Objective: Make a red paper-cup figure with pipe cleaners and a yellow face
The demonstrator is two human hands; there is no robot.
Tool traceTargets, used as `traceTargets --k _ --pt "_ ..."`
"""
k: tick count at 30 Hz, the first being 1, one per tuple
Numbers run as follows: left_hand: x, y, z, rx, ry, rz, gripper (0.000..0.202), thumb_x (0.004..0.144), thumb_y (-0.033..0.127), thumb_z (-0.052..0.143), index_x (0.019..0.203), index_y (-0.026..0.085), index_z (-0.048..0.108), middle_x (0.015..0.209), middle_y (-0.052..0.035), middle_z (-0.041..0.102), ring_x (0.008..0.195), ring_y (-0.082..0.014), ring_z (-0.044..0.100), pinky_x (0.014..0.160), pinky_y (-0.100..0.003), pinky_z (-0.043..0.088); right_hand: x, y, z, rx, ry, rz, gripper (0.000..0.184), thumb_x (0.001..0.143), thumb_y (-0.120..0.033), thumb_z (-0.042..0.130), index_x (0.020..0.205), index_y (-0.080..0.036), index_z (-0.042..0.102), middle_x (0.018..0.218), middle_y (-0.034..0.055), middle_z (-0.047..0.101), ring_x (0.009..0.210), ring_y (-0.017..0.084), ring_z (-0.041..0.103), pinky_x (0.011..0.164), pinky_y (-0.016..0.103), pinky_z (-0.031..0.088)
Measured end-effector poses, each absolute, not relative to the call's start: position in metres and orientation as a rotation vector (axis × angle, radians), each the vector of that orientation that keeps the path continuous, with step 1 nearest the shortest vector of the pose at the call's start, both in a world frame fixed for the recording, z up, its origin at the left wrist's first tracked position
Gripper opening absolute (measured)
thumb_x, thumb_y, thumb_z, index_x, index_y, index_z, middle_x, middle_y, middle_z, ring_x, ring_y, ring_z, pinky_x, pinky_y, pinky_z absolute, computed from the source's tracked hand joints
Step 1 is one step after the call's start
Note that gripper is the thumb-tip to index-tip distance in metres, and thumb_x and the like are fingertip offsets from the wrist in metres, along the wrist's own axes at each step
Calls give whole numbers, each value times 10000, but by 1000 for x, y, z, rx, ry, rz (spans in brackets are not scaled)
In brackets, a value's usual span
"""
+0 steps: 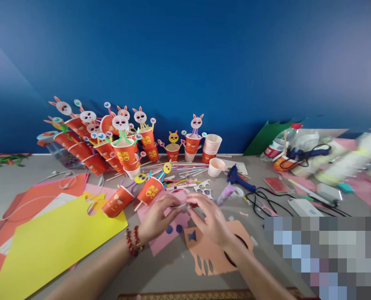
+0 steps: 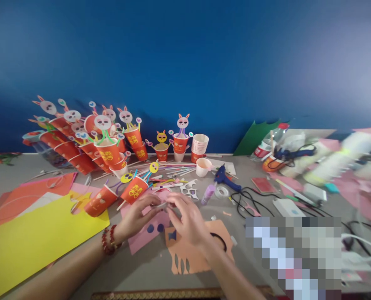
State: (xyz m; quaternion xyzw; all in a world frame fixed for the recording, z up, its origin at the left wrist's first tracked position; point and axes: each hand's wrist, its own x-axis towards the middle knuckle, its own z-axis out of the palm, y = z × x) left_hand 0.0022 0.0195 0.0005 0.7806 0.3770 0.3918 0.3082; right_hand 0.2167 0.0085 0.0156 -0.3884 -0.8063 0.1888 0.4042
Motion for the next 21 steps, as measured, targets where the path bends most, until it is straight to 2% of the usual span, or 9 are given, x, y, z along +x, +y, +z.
traceTargets --k 2,4,10,17,21 --pt "6 16 1 2035 1088 1053 94 948 265 592 950 199 658 948 -76 698 915 -220 644 840 -365 519 211 7 9 -993 -1946 434 228 937 -124 544 1124 -245 593 1270 115 581 1103 238 626 887 355 540" --pt "9 11 1 2049 1162 1078 99 944 277 598 932 198 657 902 -66 697 876 -221 642 830 -375 510 207 5 3 -1005 -1877 385 179 939 -137 557 1076 -241 608 1242 115 576 1114 243 617 900 362 537" --pt "18 3 1 2147 1198 1184 72 943 249 590 900 212 633 828 -25 694 820 -198 648 1072 -496 395 200 0 -1 -1046 -1764 454 106 932 -150 594 970 -243 629 1060 77 642 1030 238 635 897 367 520" --pt "19 5 -2 2130 1193 1169 53 937 232 593 900 214 626 785 -5 682 764 -174 644 1115 -508 368 201 1 -3 -1030 -1728 607 119 921 -147 593 839 -233 597 910 48 630 916 222 633 832 350 517" --pt "18 6 -1 2150 1180 1166 45 928 210 603 887 206 619 782 -5 669 766 -172 635 1084 -483 402 203 3 -8 -1056 -1677 649 104 911 -147 612 960 -238 605 964 53 623 882 207 629 792 331 525"
